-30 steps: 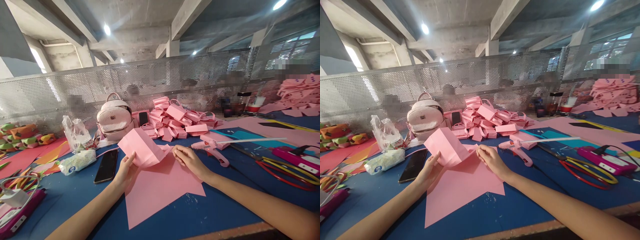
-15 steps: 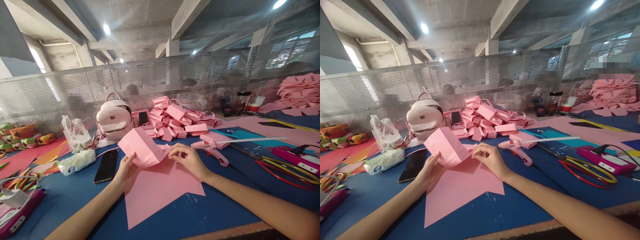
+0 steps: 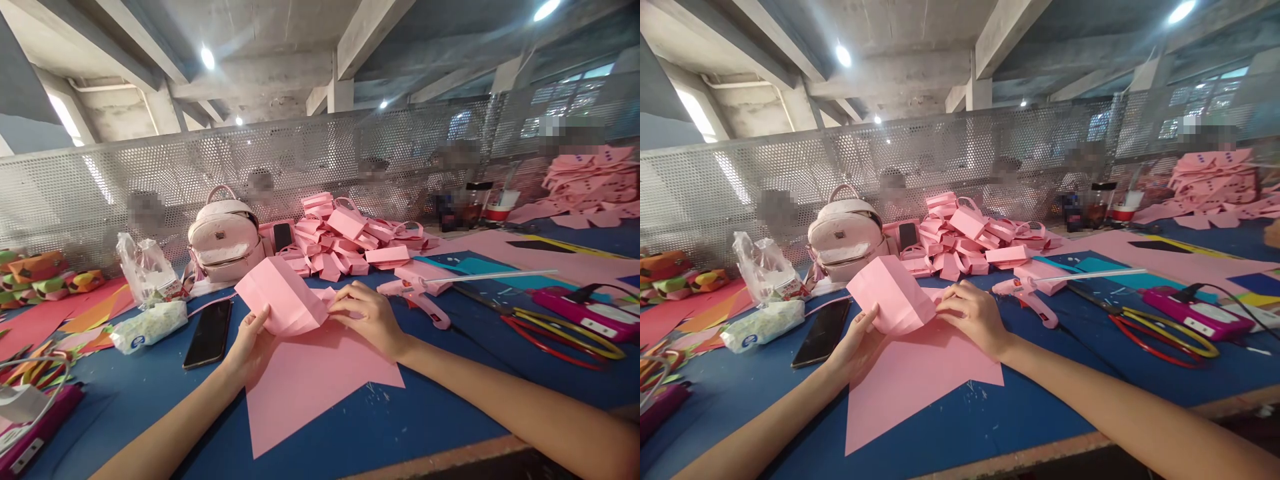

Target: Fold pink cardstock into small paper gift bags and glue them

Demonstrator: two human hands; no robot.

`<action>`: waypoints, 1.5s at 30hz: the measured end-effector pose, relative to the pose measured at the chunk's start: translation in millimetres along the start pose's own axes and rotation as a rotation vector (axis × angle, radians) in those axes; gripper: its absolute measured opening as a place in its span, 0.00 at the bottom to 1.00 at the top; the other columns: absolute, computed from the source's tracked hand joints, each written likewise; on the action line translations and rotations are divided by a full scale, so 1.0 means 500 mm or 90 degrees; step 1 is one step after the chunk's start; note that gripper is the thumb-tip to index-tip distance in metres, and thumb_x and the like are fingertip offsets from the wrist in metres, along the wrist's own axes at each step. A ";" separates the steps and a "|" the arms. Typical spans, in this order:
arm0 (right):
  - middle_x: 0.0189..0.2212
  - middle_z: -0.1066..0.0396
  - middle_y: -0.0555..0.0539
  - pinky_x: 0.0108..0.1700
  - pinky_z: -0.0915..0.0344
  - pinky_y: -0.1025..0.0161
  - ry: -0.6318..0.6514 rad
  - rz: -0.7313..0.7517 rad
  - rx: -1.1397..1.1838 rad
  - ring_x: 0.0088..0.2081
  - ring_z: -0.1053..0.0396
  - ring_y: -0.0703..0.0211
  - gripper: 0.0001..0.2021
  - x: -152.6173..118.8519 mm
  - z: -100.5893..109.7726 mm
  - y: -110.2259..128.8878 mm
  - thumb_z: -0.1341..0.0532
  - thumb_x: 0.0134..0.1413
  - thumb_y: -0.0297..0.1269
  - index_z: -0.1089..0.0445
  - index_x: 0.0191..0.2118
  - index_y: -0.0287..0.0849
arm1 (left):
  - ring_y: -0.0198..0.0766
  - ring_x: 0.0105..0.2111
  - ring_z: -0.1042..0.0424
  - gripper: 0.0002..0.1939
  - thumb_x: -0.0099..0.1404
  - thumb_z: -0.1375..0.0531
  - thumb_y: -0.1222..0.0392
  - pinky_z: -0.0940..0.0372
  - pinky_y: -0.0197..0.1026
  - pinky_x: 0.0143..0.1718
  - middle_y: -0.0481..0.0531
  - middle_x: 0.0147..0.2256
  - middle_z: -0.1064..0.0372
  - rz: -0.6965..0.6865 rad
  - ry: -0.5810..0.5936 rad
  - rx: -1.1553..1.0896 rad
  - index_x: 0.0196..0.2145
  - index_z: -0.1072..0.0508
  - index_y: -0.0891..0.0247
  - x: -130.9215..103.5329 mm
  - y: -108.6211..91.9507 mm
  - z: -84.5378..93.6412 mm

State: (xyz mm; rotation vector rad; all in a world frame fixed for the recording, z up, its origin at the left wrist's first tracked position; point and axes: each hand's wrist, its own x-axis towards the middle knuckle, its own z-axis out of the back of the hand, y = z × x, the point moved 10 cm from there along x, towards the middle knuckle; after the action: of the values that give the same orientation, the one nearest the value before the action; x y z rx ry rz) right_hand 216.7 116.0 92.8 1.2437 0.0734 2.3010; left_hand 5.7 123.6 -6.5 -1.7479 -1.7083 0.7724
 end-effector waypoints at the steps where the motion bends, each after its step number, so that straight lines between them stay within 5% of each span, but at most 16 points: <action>1: 0.33 0.23 0.45 0.39 0.35 0.57 0.003 -0.004 0.003 0.37 0.30 0.52 0.11 0.001 0.000 0.000 0.38 0.65 0.41 0.20 0.33 0.49 | 0.41 0.36 0.21 0.15 0.53 0.25 0.54 0.29 0.41 0.44 0.55 0.35 0.20 0.000 0.000 0.001 0.33 0.21 0.67 0.000 -0.001 0.000; 5: 0.32 0.24 0.45 0.40 0.35 0.57 0.010 -0.061 0.080 0.37 0.30 0.52 0.12 0.006 -0.002 -0.005 0.38 0.64 0.44 0.21 0.32 0.48 | 0.41 0.35 0.21 0.15 0.54 0.25 0.55 0.28 0.41 0.42 0.56 0.36 0.19 -0.009 -0.003 0.005 0.33 0.21 0.68 0.002 -0.005 0.001; 12: 0.29 0.26 0.48 0.35 0.32 0.62 -0.019 -0.298 0.337 0.32 0.28 0.57 0.13 -0.009 -0.017 -0.085 0.39 0.61 0.48 0.28 0.36 0.44 | 0.38 0.32 0.21 0.14 0.53 0.25 0.57 0.29 0.38 0.39 0.52 0.32 0.20 -0.043 -0.018 0.014 0.32 0.20 0.67 0.010 -0.016 0.018; 17: 0.32 0.20 0.47 0.34 0.34 0.62 0.197 -0.171 0.035 0.33 0.25 0.54 0.11 -0.019 -0.070 -0.069 0.39 0.62 0.40 0.21 0.32 0.45 | 0.38 0.30 0.22 0.13 0.53 0.25 0.56 0.29 0.38 0.38 0.52 0.30 0.21 -0.078 -0.017 0.029 0.28 0.22 0.67 0.017 -0.036 0.021; 22: 0.35 0.19 0.50 0.35 0.36 0.62 0.249 -0.095 -0.056 0.37 0.24 0.55 0.10 -0.030 -0.097 -0.049 0.38 0.60 0.32 0.19 0.33 0.49 | 0.32 0.25 0.27 0.19 0.52 0.24 0.58 0.32 0.34 0.34 0.49 0.23 0.25 -0.100 -0.015 0.036 0.17 0.28 0.67 0.016 -0.046 0.019; 30: 0.32 0.25 0.44 0.36 0.39 0.61 0.292 0.040 -0.183 0.37 0.28 0.53 0.10 -0.043 -0.117 -0.002 0.42 0.64 0.30 0.25 0.32 0.42 | 0.32 0.27 0.27 0.21 0.53 0.25 0.57 0.32 0.35 0.35 0.49 0.23 0.26 -0.095 -0.014 0.045 0.15 0.31 0.66 0.015 -0.043 0.019; 38: 0.31 0.33 0.49 0.31 0.45 0.62 0.306 -0.051 -0.054 0.30 0.38 0.58 0.10 -0.040 -0.073 0.021 0.53 0.68 0.32 0.41 0.33 0.45 | 0.36 0.32 0.24 0.14 0.53 0.25 0.56 0.31 0.36 0.38 0.53 0.30 0.21 -0.099 -0.015 0.061 0.25 0.23 0.68 0.017 -0.052 0.020; 45: 0.20 0.59 0.56 0.26 0.56 0.63 0.326 -0.250 0.086 0.23 0.57 0.64 0.22 -0.114 0.027 0.020 0.46 0.64 0.37 0.61 0.24 0.44 | 0.36 0.31 0.24 0.16 0.52 0.25 0.54 0.30 0.36 0.37 0.53 0.29 0.21 -0.096 -0.014 0.075 0.27 0.22 0.69 0.017 -0.051 0.019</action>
State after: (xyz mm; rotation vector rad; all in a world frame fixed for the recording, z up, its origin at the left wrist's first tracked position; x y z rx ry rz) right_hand 248.5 78.1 59.5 0.5957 0.6036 2.2229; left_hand -18.1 132.8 5.9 -1.5177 -1.7495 0.8103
